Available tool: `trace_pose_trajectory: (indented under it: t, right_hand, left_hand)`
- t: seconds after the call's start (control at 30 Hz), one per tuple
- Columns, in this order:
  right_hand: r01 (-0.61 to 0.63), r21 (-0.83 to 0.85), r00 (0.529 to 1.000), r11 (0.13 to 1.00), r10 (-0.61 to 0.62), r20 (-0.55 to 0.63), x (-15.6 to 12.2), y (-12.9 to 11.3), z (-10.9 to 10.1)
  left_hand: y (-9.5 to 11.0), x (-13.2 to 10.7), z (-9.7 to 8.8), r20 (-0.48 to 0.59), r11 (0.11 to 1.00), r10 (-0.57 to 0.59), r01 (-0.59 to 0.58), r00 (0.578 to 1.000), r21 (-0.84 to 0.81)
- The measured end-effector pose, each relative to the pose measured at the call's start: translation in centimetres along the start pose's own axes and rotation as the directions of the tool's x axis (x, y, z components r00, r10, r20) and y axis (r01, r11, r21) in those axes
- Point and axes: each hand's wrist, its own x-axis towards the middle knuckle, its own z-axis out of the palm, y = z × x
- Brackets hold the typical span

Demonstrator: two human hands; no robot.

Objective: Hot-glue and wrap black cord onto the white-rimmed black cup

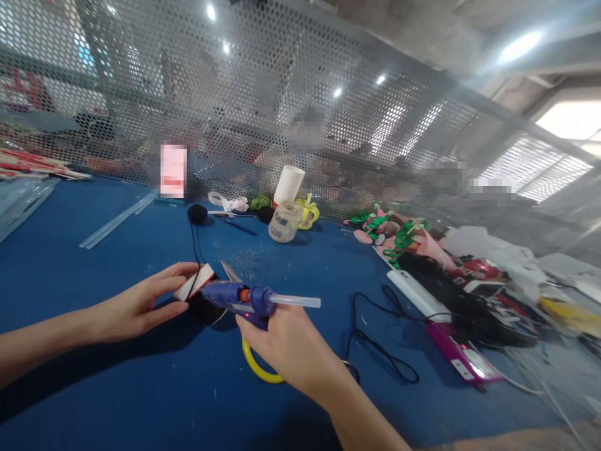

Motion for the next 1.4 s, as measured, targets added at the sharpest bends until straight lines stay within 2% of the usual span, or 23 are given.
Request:
trace_pose_trajectory:
  t: [0.23, 0.33, 0.5, 0.63, 1.4]
  right_hand:
    - [0.028, -0.101, 0.999, 0.994, -0.032, -0.036, -0.1, -0.2, 0.8]
    - [0.014, -0.070, 0.999, 0.997, -0.017, -0.043, 0.0, -0.1, 0.4]
    - [-0.063, 0.086, 0.998, 0.994, 0.059, 0.038, 0.4, 0.5, -0.3]
    - [-0.103, 0.165, 0.995, 0.981, 0.099, 0.033, 0.9, 1.2, -0.3]
    - [-0.090, 0.129, 0.995, 0.988, 0.096, -0.037, 2.0, 1.3, 0.3]
  left_hand:
    - [0.0, 0.1, 0.1, -0.009, 1.000, -0.008, 0.008, 1.000, 0.000]
    - [0.0, 0.1, 0.0, -0.012, 1.000, 0.006, -0.006, 1.000, 0.002]
    - [0.1, 0.1, -0.1, -0.012, 1.000, -0.001, 0.002, 1.000, 0.027]
    - [0.0, 0.1, -0.2, -0.007, 0.999, 0.002, -0.002, 1.000, 0.044]
    - [-0.6, 0.0, 0.1, -0.030, 0.994, -0.054, 0.057, 0.998, 0.093]
